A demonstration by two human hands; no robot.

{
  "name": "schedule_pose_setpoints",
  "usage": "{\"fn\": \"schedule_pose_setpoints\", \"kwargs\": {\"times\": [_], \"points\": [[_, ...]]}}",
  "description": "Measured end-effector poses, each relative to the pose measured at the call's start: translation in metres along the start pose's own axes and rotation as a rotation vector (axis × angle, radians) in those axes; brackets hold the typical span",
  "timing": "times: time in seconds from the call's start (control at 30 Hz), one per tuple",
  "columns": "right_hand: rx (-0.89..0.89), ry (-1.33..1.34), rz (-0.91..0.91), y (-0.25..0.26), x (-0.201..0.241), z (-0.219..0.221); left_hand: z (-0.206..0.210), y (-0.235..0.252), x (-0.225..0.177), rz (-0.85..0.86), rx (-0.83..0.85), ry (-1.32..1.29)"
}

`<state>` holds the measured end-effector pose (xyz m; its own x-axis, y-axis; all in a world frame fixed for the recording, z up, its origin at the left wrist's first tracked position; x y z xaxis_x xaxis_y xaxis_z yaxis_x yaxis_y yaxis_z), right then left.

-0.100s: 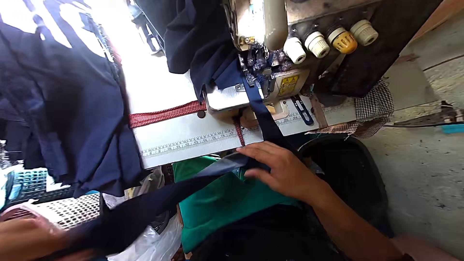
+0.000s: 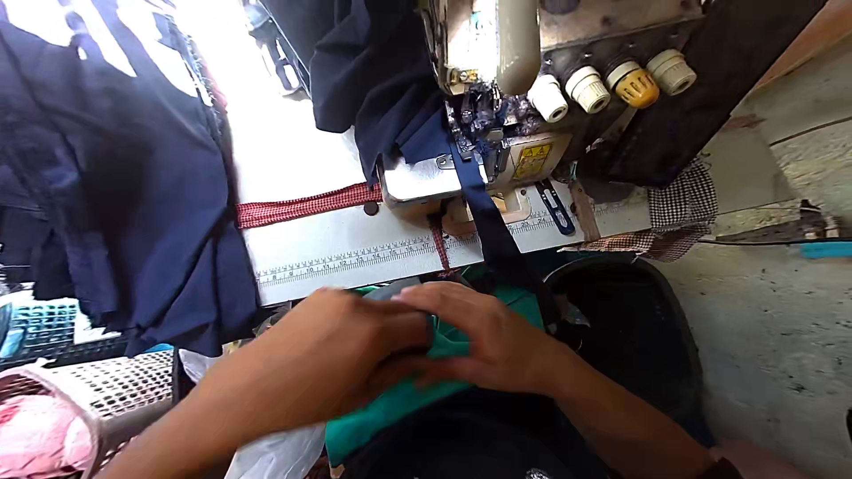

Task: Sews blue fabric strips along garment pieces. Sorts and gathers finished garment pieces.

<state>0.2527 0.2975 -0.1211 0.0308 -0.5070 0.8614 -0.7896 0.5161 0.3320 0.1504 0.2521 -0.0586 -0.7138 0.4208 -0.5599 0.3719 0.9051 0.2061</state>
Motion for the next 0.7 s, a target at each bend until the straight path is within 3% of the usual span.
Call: {"fn": "schedule_pose_setpoints", "kwargs": {"times": [0.07,0.13,0.27,0.4,0.53,0.7], "points": [[-0.151,0.013,0.068,0.004,-0.019,-0.002,0.016,0.049,0.017,0.093,0.071,0.016],[-0.285,0.036,0.227,0.000,-0.046,-0.013,0.005,0.085,0.044,0.105,0.141,0.025],[-0.441,0.030,0.342,-0.013,-0.071,-0.025,-0.022,0.123,0.089,0.035,0.046,-0.016],[-0.425,0.057,0.381,-0.019,-0.084,-0.018,-0.029,0.120,0.102,-0.110,-0.270,0.033],[-0.380,-0.120,0.289,-0.019,-0.074,-0.020,-0.031,0.098,0.089,-0.205,-0.545,0.212],[-0.750,-0.425,0.116,-0.019,-0.053,-0.086,-0.005,0.074,0.063,-0.225,-0.670,0.518]]}}
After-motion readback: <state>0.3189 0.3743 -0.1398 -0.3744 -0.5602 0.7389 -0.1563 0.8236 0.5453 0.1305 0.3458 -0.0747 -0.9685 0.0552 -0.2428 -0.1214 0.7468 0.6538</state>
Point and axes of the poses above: each hand's wrist, its own y-axis towards the middle knuckle, its own z-axis out of the palm, x = y × z, the point moved 9 cm from there along y, towards the middle knuckle, and after that the axes turned 9 degrees about -x, right-handed, at the moved point
